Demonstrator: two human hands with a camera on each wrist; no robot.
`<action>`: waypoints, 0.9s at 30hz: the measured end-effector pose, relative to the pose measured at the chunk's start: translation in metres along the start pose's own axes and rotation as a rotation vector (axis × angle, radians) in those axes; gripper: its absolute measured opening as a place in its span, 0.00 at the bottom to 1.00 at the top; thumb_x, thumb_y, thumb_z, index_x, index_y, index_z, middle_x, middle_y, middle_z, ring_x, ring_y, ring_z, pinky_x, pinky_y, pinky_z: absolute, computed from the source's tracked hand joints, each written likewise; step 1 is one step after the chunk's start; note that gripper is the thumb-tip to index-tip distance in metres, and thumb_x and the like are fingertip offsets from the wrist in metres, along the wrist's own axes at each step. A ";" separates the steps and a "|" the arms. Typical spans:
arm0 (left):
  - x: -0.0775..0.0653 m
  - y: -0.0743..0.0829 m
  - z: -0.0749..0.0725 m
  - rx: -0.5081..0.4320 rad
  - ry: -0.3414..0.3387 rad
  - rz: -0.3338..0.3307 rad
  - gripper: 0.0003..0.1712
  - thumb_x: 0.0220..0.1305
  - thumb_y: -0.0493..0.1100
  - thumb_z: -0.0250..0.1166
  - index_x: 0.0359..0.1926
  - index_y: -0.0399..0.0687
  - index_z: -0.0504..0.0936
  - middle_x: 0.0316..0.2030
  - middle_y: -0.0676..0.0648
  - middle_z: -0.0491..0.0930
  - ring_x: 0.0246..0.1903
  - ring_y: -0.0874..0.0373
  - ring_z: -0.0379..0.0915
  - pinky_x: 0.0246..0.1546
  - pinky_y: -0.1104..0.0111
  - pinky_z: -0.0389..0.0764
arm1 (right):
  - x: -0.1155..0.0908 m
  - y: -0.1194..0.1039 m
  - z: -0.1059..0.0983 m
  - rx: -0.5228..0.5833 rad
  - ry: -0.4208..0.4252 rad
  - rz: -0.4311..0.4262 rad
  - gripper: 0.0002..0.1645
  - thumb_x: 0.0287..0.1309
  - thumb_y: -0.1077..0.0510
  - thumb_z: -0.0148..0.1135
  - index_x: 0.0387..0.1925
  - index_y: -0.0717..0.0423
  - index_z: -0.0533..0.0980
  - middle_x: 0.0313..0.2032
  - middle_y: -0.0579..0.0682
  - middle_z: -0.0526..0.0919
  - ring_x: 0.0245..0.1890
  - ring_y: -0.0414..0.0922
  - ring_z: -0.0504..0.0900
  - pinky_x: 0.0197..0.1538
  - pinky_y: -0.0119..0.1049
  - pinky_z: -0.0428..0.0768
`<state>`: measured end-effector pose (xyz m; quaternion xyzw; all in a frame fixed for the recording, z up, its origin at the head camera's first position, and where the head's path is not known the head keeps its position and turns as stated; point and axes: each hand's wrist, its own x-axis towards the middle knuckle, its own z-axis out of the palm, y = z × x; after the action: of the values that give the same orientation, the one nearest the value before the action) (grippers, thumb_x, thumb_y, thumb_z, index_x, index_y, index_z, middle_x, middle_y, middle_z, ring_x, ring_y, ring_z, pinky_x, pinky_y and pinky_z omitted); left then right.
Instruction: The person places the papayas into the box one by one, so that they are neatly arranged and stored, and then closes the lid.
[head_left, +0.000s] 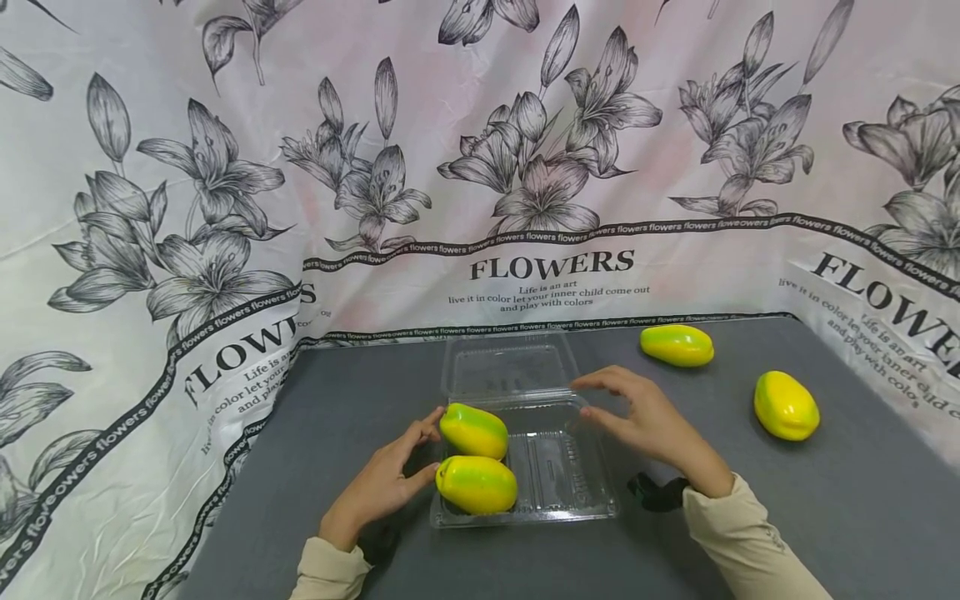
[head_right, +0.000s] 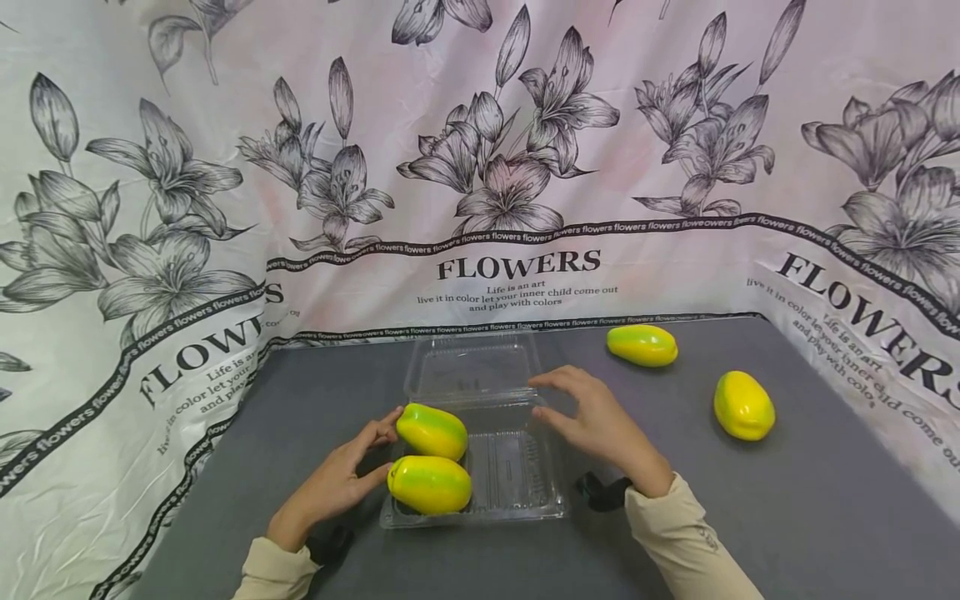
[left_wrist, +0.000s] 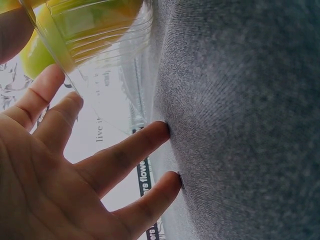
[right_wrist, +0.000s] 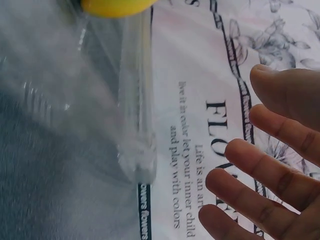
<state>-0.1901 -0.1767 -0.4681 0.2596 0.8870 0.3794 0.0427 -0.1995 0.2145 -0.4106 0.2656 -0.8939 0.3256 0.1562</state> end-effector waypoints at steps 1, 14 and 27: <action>-0.001 0.000 0.000 -0.002 -0.002 0.001 0.22 0.73 0.57 0.62 0.61 0.61 0.68 0.79 0.55 0.57 0.71 0.42 0.68 0.66 0.38 0.70 | 0.000 0.002 0.000 -0.005 0.003 0.006 0.22 0.56 0.61 0.75 0.54 0.53 0.82 0.52 0.49 0.86 0.50 0.50 0.84 0.51 0.47 0.83; -0.001 -0.001 0.000 -0.019 0.001 0.017 0.21 0.73 0.56 0.62 0.60 0.59 0.69 0.80 0.54 0.55 0.70 0.40 0.68 0.66 0.38 0.71 | -0.004 0.037 -0.015 -0.081 0.099 0.078 0.23 0.56 0.61 0.75 0.54 0.58 0.82 0.51 0.57 0.86 0.51 0.56 0.83 0.51 0.56 0.81; 0.003 -0.004 -0.001 0.000 0.006 0.045 0.26 0.74 0.57 0.60 0.68 0.64 0.64 0.70 0.48 0.71 0.69 0.37 0.68 0.64 0.37 0.72 | -0.009 0.073 -0.030 -0.126 0.164 0.118 0.25 0.55 0.63 0.75 0.55 0.63 0.80 0.54 0.64 0.83 0.56 0.63 0.78 0.57 0.63 0.75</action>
<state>-0.1945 -0.1779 -0.4701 0.2786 0.8810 0.3812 0.0316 -0.2313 0.2852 -0.4292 0.1747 -0.9108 0.2982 0.2258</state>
